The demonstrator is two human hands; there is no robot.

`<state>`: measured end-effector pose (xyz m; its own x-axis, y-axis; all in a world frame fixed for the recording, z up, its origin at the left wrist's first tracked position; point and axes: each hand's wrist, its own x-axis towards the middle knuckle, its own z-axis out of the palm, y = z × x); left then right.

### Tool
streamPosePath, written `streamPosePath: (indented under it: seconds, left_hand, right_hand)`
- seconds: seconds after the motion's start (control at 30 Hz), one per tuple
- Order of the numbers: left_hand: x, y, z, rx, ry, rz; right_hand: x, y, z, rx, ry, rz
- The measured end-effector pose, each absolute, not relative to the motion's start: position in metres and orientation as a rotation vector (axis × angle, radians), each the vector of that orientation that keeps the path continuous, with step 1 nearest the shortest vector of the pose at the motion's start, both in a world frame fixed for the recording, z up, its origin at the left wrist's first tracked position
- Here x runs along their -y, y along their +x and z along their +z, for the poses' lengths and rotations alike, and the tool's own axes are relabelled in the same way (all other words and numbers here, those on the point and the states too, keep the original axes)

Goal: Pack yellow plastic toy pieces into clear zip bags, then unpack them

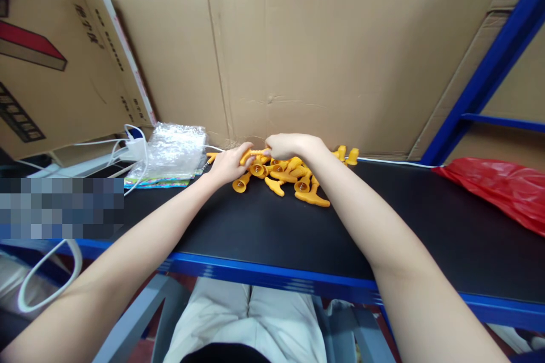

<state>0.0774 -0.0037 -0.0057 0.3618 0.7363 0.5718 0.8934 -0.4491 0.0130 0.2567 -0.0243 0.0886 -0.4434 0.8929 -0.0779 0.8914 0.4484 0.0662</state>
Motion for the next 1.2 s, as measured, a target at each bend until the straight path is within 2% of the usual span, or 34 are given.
streamPosePath:
  seconds: [0.2, 0.53, 0.8, 1.03, 1.2]
  left_hand:
    - [0.006, 0.079, -0.004, 1.465, -2.326, -0.745]
    - [0.001, 0.078, -0.004, 1.501, -2.234, -0.820]
    - [0.001, 0.079, -0.002, 1.557, -2.203, -0.809]
    - [0.002, 0.078, -0.003, 1.580, -2.189, -0.765]
    - [0.004, 0.083, -0.002, 1.568, -2.224, -0.763]
  right_hand:
    - [0.020, 0.258, 0.085, -2.660, 1.620, 0.197]
    - [0.017, 0.252, 0.080, -2.611, 1.609, 0.157]
    - [0.011, 0.255, 0.076, -2.777, 1.474, 0.474]
    - [0.021, 0.253, 0.082, -2.634, 1.561, 0.189]
    - [0.018, 0.260, 0.083, -2.643, 1.583, 0.241]
